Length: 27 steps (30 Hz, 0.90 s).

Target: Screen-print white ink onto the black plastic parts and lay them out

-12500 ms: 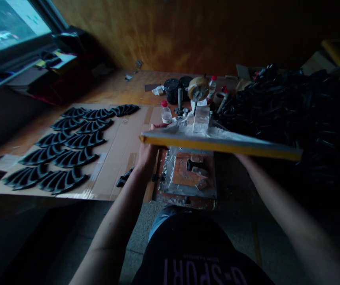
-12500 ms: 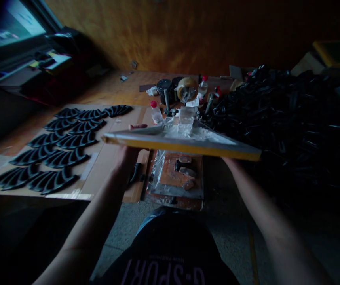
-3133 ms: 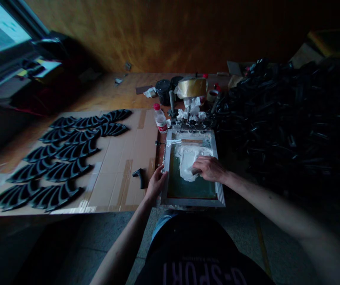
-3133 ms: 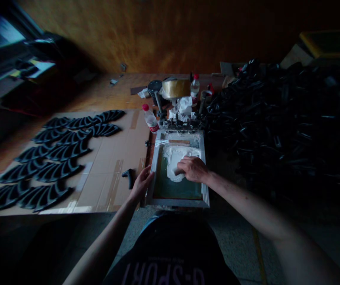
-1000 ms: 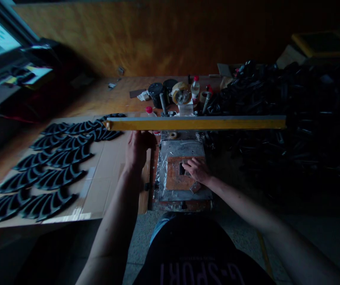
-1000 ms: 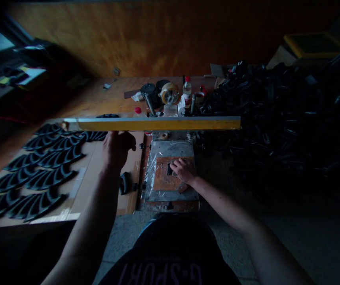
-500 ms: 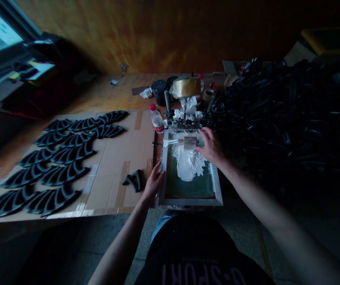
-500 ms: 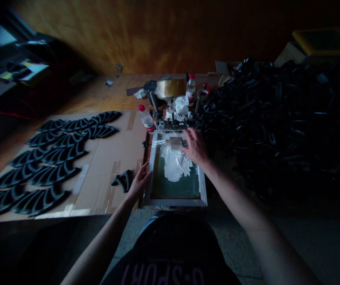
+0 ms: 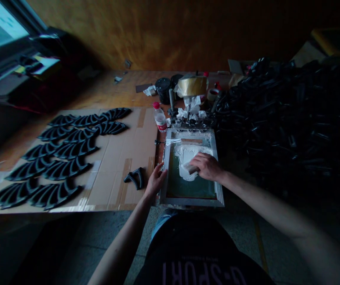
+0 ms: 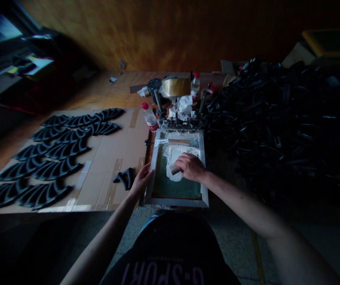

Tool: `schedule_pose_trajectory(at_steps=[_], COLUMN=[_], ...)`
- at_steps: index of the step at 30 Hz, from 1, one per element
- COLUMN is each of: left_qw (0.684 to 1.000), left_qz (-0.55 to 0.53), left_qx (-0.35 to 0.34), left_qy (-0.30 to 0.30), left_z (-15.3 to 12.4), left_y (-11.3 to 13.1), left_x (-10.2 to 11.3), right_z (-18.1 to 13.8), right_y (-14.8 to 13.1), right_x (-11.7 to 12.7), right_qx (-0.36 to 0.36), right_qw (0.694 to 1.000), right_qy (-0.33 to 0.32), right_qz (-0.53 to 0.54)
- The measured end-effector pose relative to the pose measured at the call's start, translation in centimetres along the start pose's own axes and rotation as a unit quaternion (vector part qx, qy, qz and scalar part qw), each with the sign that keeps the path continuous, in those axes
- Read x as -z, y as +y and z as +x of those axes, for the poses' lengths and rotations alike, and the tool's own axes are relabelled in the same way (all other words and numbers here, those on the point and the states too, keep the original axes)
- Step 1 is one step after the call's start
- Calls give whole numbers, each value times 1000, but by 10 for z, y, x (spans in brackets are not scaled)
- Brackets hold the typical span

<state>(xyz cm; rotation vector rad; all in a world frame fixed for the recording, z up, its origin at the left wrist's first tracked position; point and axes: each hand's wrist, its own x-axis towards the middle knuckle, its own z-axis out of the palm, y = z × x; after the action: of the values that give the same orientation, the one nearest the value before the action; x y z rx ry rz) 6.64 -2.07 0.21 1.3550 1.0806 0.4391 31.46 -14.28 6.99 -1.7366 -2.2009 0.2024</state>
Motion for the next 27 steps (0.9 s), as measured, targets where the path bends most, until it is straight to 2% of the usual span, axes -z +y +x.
schedule_pose_trajectory(at_steps=[2,4,6,8,10,13,16,18,20,21,23,25,27], left_qw=[1000,1000,1000,1000,1000,999,996,984,959,949,944,943,946], left_qz=[-7,-12,-11,-13,-20,-24,-60,-141,-217,-237,-247,-262,-277], left_qx=[-3,2,11,19,18,-15,-60,-109,-180,-205,-217,-199,-156], left_qy=[-6,-5,0,-2,-5,21,35,23,26,30,36,55,66], left_z=[0,0,-1,-5,-13,-26,-28,-21,-9,-4,3,0,-12], left_y=[-1,-1,3,13,29,63,101,126,152,164,181,181,162], left_x=[0,0,0,0,2,8,11,9,4,1,-7,-18,-34], right_z=[-6,-14,-13,2,26,51,38,13,-12,-22,-32,-31,-24], right_y=[-5,-9,-10,-7,4,36,85,112,123,120,101,72,40], right_x=[-12,-19,-17,-6,13,48,75,77,60,45,9,-23,-44], right_qx=[15,45,37,-13,-75,-162,-269,-350,-406,-413,-376,-295,-262], right_qw=[999,998,999,999,994,977,933,890,870,875,907,949,964], right_qy=[41,30,9,20,64,136,236,288,270,238,159,80,15], right_qz=[-28,-23,4,29,38,33,40,51,70,85,105,76,29])
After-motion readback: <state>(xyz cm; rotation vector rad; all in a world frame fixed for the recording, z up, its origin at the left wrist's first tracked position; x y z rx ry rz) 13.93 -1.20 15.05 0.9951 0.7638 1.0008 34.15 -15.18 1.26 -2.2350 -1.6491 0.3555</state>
